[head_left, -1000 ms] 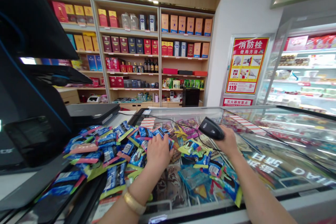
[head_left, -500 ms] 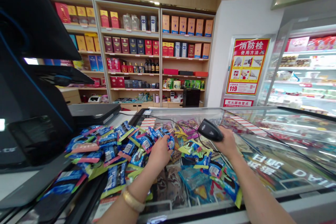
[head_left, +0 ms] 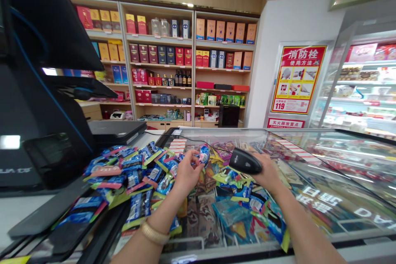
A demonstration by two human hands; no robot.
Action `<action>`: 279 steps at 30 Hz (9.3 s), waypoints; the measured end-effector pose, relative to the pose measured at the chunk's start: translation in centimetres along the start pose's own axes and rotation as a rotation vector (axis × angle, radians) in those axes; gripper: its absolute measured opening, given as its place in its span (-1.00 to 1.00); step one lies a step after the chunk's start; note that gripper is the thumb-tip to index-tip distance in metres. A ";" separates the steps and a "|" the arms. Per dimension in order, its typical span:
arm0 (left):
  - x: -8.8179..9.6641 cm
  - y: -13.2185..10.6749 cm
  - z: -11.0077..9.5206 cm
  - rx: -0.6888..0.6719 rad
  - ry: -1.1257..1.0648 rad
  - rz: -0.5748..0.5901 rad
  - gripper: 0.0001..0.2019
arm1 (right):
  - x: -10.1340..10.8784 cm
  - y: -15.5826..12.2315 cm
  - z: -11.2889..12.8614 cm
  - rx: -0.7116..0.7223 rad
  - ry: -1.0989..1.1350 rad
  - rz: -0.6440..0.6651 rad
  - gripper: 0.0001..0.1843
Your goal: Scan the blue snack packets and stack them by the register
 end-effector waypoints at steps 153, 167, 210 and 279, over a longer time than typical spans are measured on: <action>0.4 0.2 -0.2 -0.105 -0.053 0.113 -0.37 | 1.1 0.3 -0.3 -0.042 0.025 -0.054 -0.65; -1.0 -1.2 -1.2 -0.285 0.185 0.319 -0.29 | 0.7 0.9 2.1 0.005 0.036 0.164 -0.81; -1.3 5.6 0.6 0.027 1.106 0.387 -0.37 | 0.6 0.3 -2.6 -0.107 -0.011 0.040 -0.60; -8.6 -3.3 -2.9 -0.377 0.414 0.578 -0.49 | 1.2 0.2 -3.1 -0.138 -0.069 -0.083 -0.78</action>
Point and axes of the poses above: each hand's wrist, its own y-axis towards the middle knuckle, its own x-axis out of the back of the hand, z = x × y, the point moved 5 cm from there along y, towards the middle knuckle, and after that the axes turned 4 degrees about -z, right-handed, at the moved point
